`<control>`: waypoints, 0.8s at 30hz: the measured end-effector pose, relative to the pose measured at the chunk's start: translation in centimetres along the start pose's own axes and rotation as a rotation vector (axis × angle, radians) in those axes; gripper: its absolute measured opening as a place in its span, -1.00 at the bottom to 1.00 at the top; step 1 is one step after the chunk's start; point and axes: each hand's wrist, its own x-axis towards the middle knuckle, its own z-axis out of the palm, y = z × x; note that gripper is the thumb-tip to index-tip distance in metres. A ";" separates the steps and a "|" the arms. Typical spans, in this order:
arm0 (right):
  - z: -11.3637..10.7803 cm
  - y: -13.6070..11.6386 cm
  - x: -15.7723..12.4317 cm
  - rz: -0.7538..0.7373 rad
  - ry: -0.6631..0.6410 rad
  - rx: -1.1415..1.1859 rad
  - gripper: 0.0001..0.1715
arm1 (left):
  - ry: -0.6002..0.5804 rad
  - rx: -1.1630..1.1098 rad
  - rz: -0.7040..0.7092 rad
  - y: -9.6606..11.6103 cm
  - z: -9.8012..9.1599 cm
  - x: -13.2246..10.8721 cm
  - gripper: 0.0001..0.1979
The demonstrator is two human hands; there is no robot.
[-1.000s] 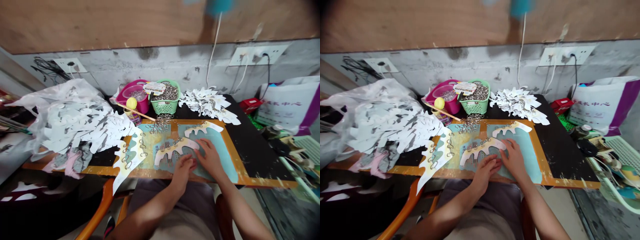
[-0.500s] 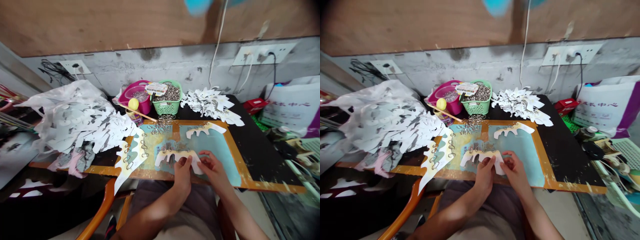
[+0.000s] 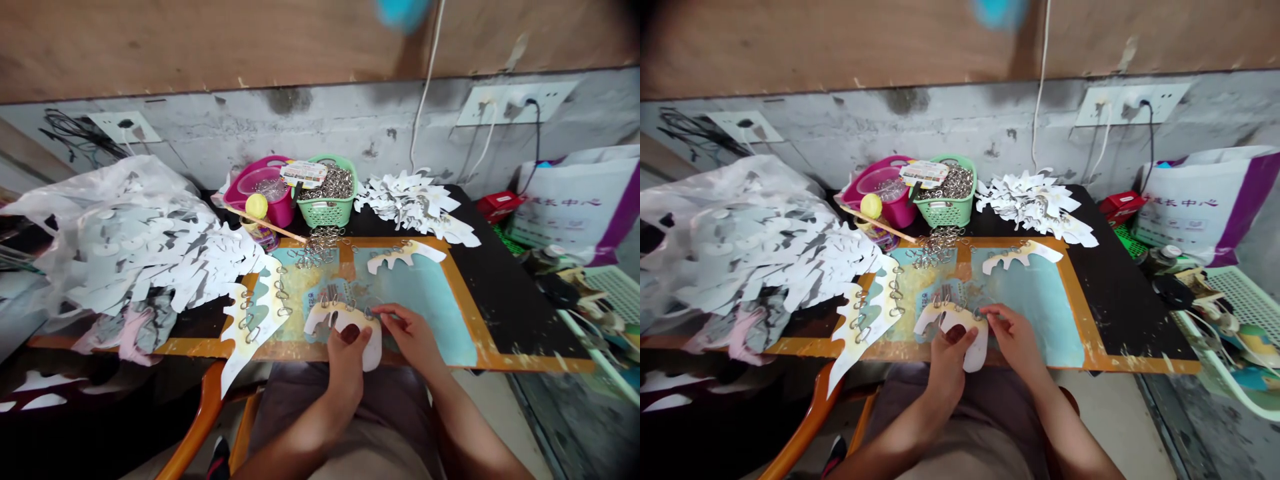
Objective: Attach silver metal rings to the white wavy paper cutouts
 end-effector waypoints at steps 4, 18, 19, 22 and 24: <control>0.8 0.2 0.0 0.025 0.078 0.048 -0.70 | 0.013 0.036 0.032 -0.2 -0.4 0.2 -0.56; 1.5 -0.2 -0.3 -0.040 0.136 -0.054 -0.73 | 0.014 0.126 0.057 -0.5 -0.4 0.0 -0.47; 1.5 -0.3 -0.2 -0.037 0.127 -0.059 -0.73 | 0.007 0.122 0.059 -0.6 -0.4 -0.1 -0.47; 0.9 -0.6 0.2 -0.001 0.059 -0.046 -0.73 | -0.014 0.133 0.062 -0.7 -0.6 -0.2 -0.45; 0.4 -0.7 0.5 0.038 -0.022 -0.002 -0.71 | -0.020 0.152 0.063 -0.7 -0.5 -0.3 -0.42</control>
